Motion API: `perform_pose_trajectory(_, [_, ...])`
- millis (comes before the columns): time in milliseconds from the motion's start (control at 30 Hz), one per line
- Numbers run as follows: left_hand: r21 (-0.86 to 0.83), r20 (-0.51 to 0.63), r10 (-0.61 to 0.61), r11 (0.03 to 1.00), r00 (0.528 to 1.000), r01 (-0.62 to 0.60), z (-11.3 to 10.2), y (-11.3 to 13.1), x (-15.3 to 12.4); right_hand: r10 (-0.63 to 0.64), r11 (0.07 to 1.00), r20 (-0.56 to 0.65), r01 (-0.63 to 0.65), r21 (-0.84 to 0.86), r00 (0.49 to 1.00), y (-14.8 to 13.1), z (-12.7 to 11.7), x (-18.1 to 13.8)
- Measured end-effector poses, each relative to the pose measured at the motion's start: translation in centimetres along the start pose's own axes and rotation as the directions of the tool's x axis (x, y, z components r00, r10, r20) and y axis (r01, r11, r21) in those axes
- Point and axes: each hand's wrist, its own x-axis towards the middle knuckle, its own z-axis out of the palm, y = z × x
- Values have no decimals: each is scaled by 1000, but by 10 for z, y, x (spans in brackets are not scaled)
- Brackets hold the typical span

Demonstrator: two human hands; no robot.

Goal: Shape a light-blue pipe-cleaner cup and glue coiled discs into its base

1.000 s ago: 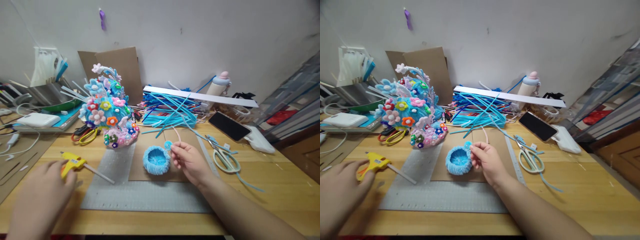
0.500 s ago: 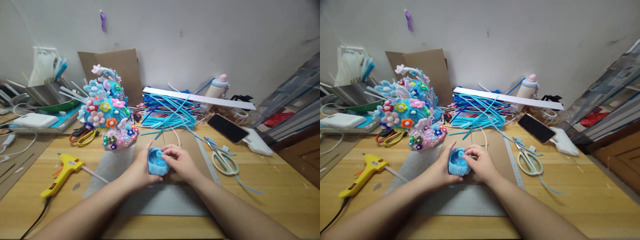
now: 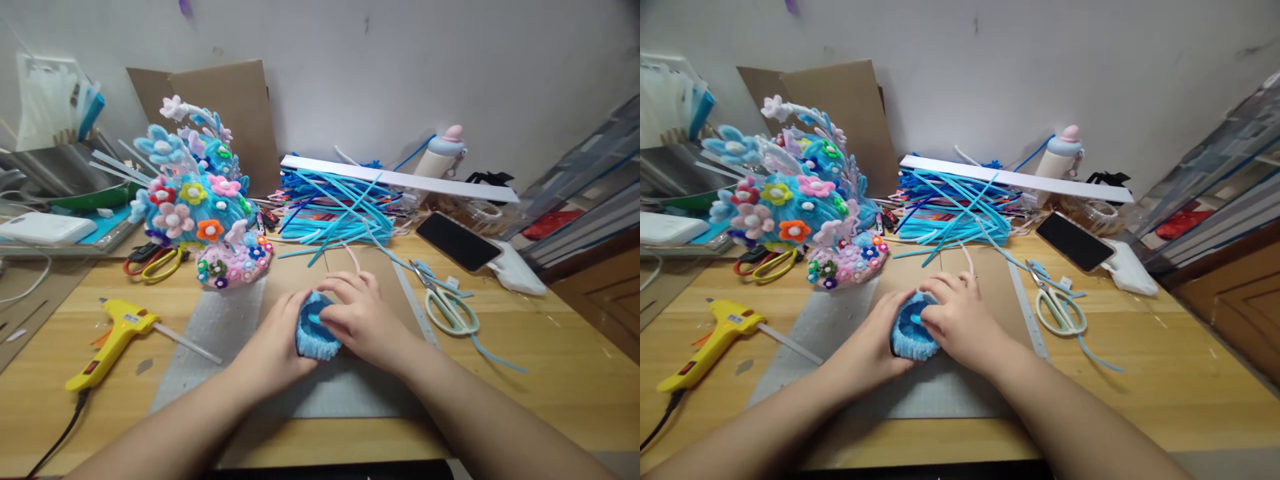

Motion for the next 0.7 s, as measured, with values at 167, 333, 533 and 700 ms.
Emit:
perform_pose_trajectory(167, [13, -3, -2, 1000, 1000, 2, 1, 2, 0, -27, 993, -5, 26, -117, 1000, -3, 3, 0])
perform_pose_trajectory(333, [49, 6, 8, 999, 1000, -9, 2, 1, -1, -34, 990, 18, 36, -139, 999, -5, 3, 2])
perform_pose_trajectory(533, [60, 11, 20, 998, 1000, -20, 3, 2, -1, -24, 991, 36, 28, -133, 999, -6, 6, 3])
perform_pose_trajectory(700, [57, 19, 8, 998, 1000, -9, 3, 1, -2, -12, 992, 47, 18, -127, 999, -7, 8, 5])
